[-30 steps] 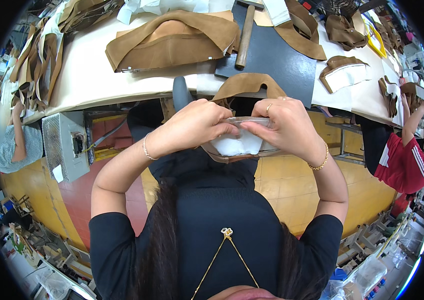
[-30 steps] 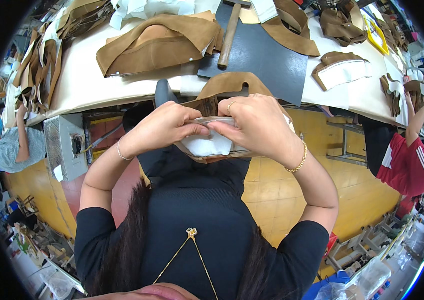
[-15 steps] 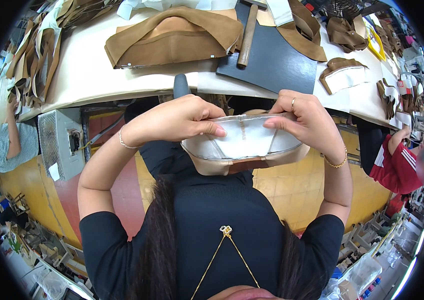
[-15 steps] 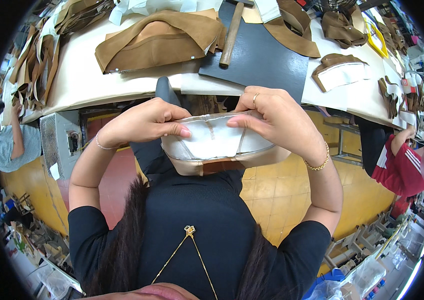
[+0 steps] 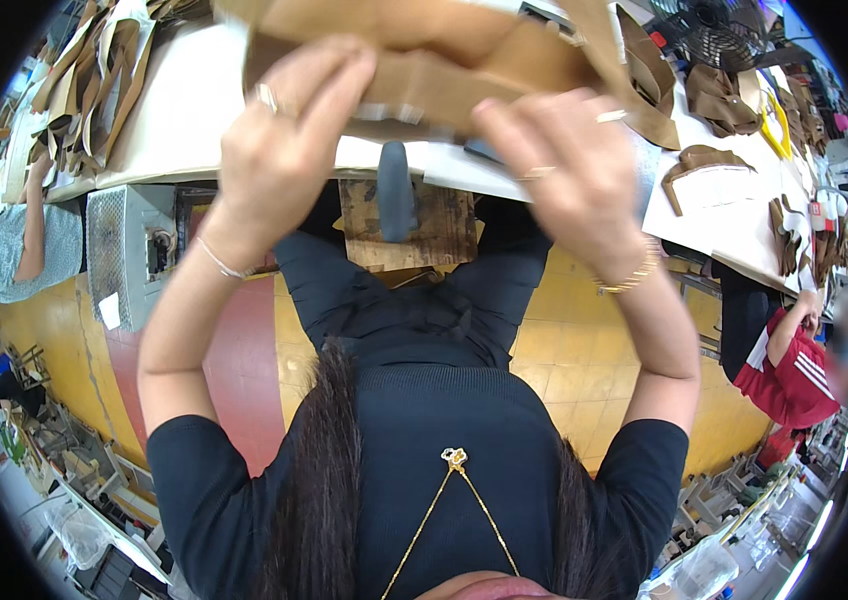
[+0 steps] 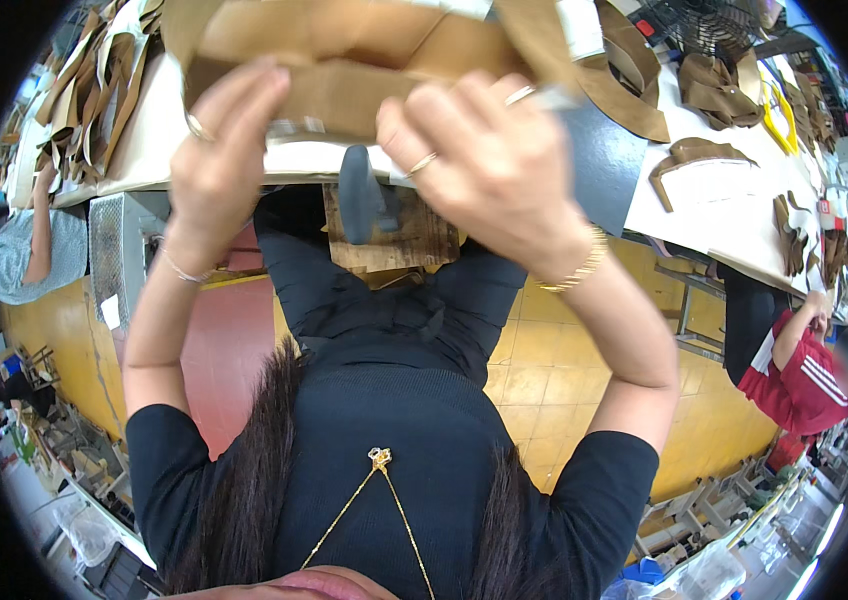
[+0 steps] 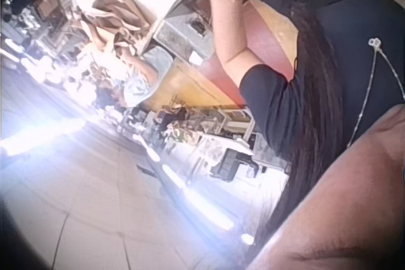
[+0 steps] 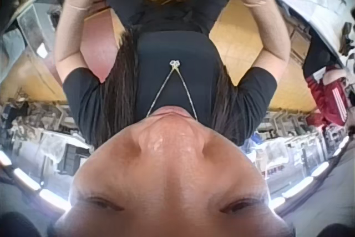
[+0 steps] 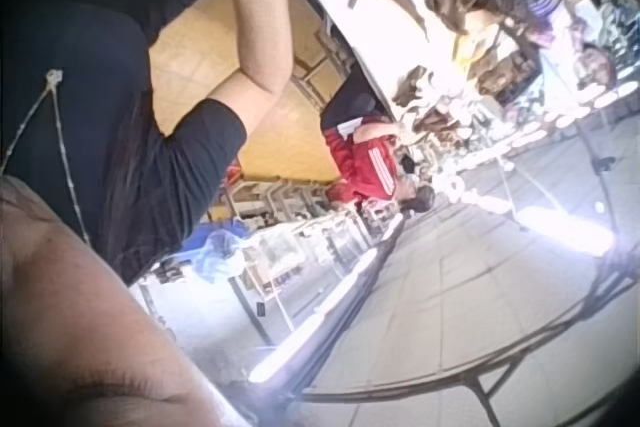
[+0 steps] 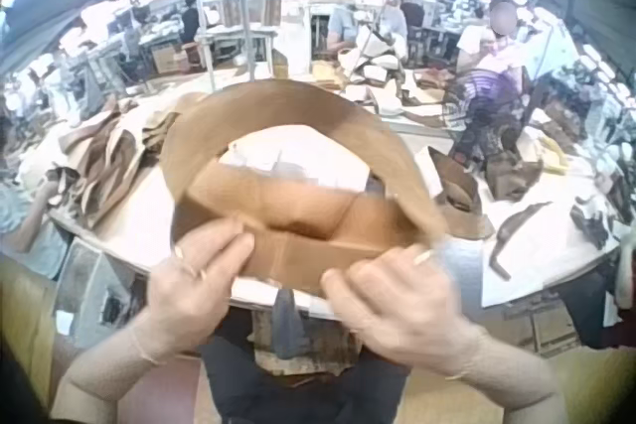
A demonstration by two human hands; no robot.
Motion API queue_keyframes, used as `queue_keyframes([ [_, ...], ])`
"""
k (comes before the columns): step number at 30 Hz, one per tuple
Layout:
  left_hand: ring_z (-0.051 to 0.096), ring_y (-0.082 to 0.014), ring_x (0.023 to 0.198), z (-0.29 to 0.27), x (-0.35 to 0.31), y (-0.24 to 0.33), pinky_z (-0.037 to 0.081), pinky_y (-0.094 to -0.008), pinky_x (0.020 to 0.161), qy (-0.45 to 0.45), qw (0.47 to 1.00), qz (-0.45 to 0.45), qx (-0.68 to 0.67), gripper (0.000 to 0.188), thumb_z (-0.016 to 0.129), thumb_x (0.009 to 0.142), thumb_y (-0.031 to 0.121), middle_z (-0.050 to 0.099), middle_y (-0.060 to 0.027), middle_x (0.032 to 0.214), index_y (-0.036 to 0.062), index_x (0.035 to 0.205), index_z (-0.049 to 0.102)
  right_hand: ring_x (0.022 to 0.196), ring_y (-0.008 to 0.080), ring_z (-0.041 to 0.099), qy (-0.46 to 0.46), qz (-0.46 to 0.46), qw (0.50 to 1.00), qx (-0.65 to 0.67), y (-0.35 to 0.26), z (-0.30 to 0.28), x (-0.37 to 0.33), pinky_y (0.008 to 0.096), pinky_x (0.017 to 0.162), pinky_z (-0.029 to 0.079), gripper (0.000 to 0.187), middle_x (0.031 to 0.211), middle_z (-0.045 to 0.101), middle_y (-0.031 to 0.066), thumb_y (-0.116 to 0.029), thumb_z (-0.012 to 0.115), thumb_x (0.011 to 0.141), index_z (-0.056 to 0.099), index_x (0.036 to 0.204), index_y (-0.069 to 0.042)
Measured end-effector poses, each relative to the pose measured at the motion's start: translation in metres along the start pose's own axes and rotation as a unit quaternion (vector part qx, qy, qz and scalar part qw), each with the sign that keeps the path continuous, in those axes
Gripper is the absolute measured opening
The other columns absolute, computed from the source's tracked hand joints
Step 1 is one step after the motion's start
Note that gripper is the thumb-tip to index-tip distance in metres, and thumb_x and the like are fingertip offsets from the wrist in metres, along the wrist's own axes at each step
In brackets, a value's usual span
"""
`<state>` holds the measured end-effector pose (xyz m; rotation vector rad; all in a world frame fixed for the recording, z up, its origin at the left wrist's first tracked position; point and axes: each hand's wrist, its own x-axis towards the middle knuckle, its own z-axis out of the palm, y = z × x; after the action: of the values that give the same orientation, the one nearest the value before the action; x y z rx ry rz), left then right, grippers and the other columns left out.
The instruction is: The person uses a wooden mallet to tap the edges of white and brown leather pieces on a workbench. They repeatedly pick up, align, and tap the pieces, then place them into a pile.
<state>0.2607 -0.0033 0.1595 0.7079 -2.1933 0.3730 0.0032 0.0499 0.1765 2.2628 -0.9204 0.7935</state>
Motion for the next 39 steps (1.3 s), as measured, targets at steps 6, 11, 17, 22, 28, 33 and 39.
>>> queue_keyframes([
  [6,0.059,-0.0226,0.077,0.031,-0.139,0.039,0.053,-0.0321,0.064,-0.247,0.962,-0.116,-0.001,0.048,0.066,0.076,0.006,0.056,-0.0073,0.091,0.0047,0.124,0.061,0.081,0.0193,0.054,-0.197,0.113,0.964,0.138,-0.078,0.084,-0.083,0.0318,0.069,0.048,0.044,0.086,0.05,0.0026,-0.013,0.06,0.08,0.061,0.124,-0.013],
  [11,0.061,-0.0225,0.08,0.041,-0.147,0.053,0.053,-0.0321,0.068,-0.258,0.951,-0.163,-0.044,0.07,0.069,0.074,0.006,0.056,-0.0077,0.091,0.0039,0.142,0.049,0.079,0.0193,0.052,-0.227,0.158,0.955,0.109,-0.089,0.083,-0.089,0.0316,0.07,0.047,0.059,0.084,0.047,0.0028,-0.011,0.059,0.081,0.055,0.14,-0.014],
  [17,0.062,-0.0231,0.082,0.046,-0.15,0.055,0.054,-0.0334,0.071,-0.256,0.95,-0.169,-0.064,0.084,0.069,0.071,0.003,0.057,-0.0085,0.092,0.0035,0.15,0.04,0.076,0.018,0.05,-0.245,0.184,0.948,0.085,-0.101,0.087,-0.097,0.0308,0.069,0.047,0.066,0.081,0.045,0.0022,-0.011,0.059,0.081,0.051,0.146,-0.015],
  [22,0.063,-0.0235,0.083,0.059,-0.155,0.058,0.055,-0.0331,0.073,-0.262,0.942,-0.193,-0.083,0.09,0.067,0.071,0.002,0.059,-0.0096,0.093,0.0026,0.154,0.032,0.076,0.0181,0.05,-0.236,0.211,0.945,0.078,-0.111,0.099,-0.105,0.0305,0.07,0.047,0.069,0.081,0.045,0.0021,-0.01,0.059,0.08,0.049,0.148,-0.014],
  [28,0.063,-0.0262,0.082,0.075,-0.163,0.064,0.056,-0.035,0.074,-0.256,0.933,-0.231,-0.106,0.094,0.063,0.071,-0.003,0.06,-0.0124,0.094,-0.0001,0.156,0.024,0.08,0.0221,0.052,-0.227,0.256,0.932,0.123,-0.124,0.112,-0.113,0.0342,0.076,0.048,0.076,0.084,0.047,0.0047,-0.001,0.058,0.078,0.041,0.152,-0.008],
  [33,0.059,-0.0326,0.095,0.06,-0.151,0.066,0.053,-0.0407,0.086,-0.331,0.883,-0.283,-0.177,0.091,0.068,0.078,0.003,0.057,-0.0189,0.105,-0.0046,0.155,0.02,0.082,0.0216,0.053,-0.229,0.273,0.924,0.139,-0.127,0.116,-0.115,0.0338,0.077,0.049,0.074,0.086,0.049,0.0041,-0.005,0.058,0.08,0.041,0.152,-0.009],
  [39,0.04,-0.0418,0.127,0.034,-0.105,0.052,0.039,-0.044,0.106,-0.448,0.799,-0.333,-0.222,0.108,0.078,0.081,0.046,0.036,-0.0275,0.14,-0.0063,0.155,0.019,0.087,0.0216,0.054,-0.237,0.278,0.923,0.125,-0.132,0.119,-0.119,0.0342,0.079,0.048,0.074,0.09,0.05,0.0045,-0.009,0.057,0.083,0.037,0.154,-0.009],
])
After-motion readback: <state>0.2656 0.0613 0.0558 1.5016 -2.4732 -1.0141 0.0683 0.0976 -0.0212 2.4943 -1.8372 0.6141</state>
